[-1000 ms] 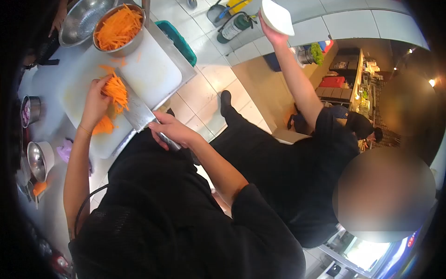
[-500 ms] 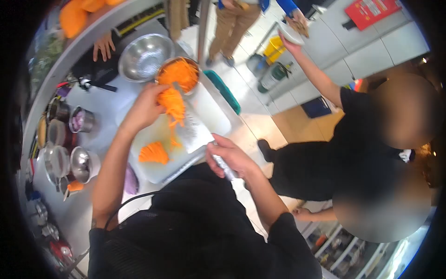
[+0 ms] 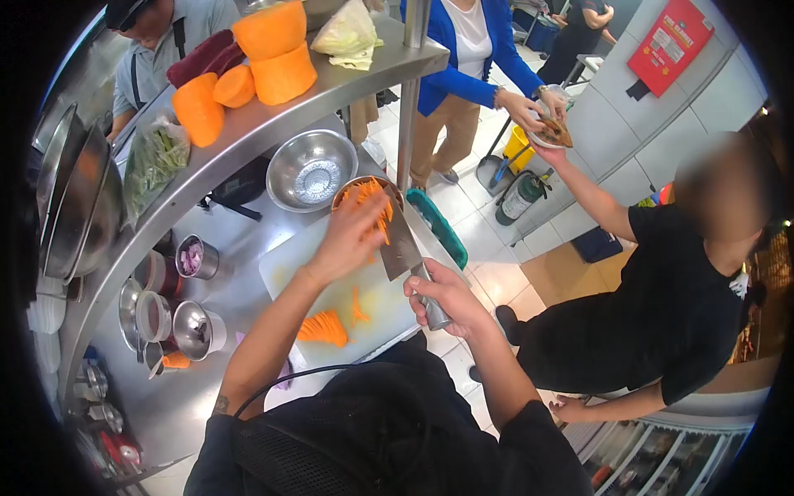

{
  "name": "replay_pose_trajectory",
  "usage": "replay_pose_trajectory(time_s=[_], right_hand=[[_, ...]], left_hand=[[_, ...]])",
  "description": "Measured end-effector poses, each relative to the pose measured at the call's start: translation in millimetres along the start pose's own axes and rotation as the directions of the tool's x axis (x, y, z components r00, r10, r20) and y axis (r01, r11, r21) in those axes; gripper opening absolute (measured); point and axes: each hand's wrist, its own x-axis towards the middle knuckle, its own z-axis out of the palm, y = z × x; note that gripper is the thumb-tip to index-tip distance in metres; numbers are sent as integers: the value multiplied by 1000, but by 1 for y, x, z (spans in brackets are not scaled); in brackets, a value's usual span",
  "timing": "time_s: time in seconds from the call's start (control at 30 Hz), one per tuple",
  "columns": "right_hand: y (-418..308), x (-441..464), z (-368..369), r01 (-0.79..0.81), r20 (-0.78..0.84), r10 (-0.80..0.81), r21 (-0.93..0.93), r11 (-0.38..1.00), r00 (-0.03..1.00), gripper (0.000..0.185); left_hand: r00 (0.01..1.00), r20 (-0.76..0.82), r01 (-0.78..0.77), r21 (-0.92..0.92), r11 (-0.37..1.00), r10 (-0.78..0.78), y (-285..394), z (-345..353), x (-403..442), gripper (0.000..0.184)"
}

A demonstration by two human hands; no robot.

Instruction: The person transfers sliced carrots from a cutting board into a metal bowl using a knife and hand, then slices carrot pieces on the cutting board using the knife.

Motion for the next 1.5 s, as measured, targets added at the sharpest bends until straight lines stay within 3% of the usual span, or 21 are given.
replay_pose_trajectory(time_s=[0.03,0.27,0.37,0.43,0.47,0.53,0.67,0.73,0.87,0.9,0.93,0.97,1.03,1.1,1.13,1.2,1.23,1.27,1.33,1.47,1.5], right_hand=[[-1,0,0,-5,-10,5,6,1000,1000,25],[-3,-29,-9,33,6,-33,-28,999,999,43],[1,-46,-12,32,25,-32,3,999,999,34],[5,-53,-11,79,11,-78,-67,995,997,39],[6,-52,-11,86,8,-86,-61,994,996,39],[10,-42,-10,113,25,-112,-57,992,993,43],[12,-10,7,166,0,-168,-134,977,986,39],[14,-6,12,209,-5,-213,-152,966,977,40],[19,-32,9,204,-24,-212,-194,960,977,48],[33,-43,6,170,-26,-178,-182,968,984,48],[40,-51,-2,163,-40,-183,-298,940,982,53],[49,-58,-10,156,-52,-194,-412,898,980,58],[83,-64,-38,149,-84,-205,-439,886,975,58],[104,-70,-59,257,18,-472,-857,447,881,55],[105,-75,-57,261,21,-476,-858,443,879,55],[105,-83,-54,47,-51,-572,-987,155,819,51],[101,-81,-56,50,-43,-568,-988,147,822,51],[98,-78,-58,-70,-111,-543,-993,96,833,51],[99,-68,-63,-221,-172,-529,-975,-32,831,49],[112,-48,-59,-200,-150,-519,-979,-40,841,49],[118,-49,-60,-198,-149,-526,-980,-37,837,49]], left_hand=[[988,145,-70,113,991,53,10,1,0,77],[954,271,37,326,945,-131,-23,23,-3,81],[910,380,58,284,957,-168,-35,14,-6,80],[919,344,217,-31,976,-193,-36,6,-2,80],[918,349,209,-27,977,-187,-33,7,-4,80],[1000,-10,5,-81,997,-6,-21,10,-11,77],[970,113,-233,191,954,214,9,16,-24,75],[995,94,24,204,979,-44,-7,32,-29,75],[992,121,-22,342,939,-21,-50,21,-47,69],[994,-22,109,49,993,-108,-59,16,-59,63],[965,-155,170,-249,954,-212,-68,8,-62,57],[964,-155,174,-245,954,-215,-85,12,-74,57],[830,-244,513,-19,858,-501,-122,42,-100,47],[845,-203,521,94,849,-496,-94,50,-111,46],[853,-160,521,211,827,-496,-82,56,-113,45],[864,-138,503,234,832,-484,-81,86,-119,45],[871,-118,492,252,833,-478,-75,95,-118,44],[865,-122,502,250,828,-487,-67,105,-120,44],[924,-71,381,73,922,-376,-45,108,-125,42],[906,-165,408,100,907,-390,-65,53,-127,43],[853,-172,519,173,837,-493,-66,29,-137,43]])
